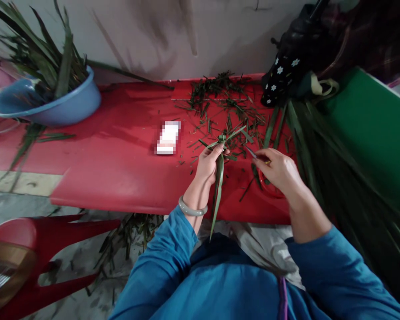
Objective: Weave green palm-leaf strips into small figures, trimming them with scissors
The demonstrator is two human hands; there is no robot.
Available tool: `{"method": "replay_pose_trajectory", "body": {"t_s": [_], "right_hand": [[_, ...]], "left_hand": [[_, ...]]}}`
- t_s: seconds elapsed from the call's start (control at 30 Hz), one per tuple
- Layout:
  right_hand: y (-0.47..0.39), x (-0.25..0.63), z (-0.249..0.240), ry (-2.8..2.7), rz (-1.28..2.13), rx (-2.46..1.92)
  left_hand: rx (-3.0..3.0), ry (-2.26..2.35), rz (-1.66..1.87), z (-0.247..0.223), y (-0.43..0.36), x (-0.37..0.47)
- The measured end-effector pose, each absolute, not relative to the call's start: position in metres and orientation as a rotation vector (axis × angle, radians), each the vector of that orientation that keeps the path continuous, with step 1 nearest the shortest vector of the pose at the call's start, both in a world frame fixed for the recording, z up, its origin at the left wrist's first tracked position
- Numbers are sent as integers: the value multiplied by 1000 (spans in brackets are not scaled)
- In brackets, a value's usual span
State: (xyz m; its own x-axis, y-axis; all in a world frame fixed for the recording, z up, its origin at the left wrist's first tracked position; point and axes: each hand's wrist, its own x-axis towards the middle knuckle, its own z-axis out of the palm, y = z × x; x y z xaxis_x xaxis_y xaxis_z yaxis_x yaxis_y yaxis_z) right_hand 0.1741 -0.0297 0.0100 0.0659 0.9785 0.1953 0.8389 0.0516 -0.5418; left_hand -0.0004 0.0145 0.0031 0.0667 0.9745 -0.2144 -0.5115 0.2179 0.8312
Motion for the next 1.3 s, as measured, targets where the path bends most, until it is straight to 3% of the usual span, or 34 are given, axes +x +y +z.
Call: {"method": "replay_pose_trajectory", "body": {"t_s": [0.1,0.27,0.67,1.0,1.3], "right_hand": [[-55,196,7,-1958,112,-2063],[-72,212,-14,-2106,92,-2174],[-70,204,-1,-1246,882,-1620],[-62,194,-2,-1581,889,-1672],[-61,181,10,-1475,986,-1667]], "left_hand": [[598,912,1200,9,13,-3],[570,864,1204,14,10,-5],[583,829,1188,9,14,-6],[586,834,1118,9,13,-7],[601,844,1081,10,10,-2]]}}
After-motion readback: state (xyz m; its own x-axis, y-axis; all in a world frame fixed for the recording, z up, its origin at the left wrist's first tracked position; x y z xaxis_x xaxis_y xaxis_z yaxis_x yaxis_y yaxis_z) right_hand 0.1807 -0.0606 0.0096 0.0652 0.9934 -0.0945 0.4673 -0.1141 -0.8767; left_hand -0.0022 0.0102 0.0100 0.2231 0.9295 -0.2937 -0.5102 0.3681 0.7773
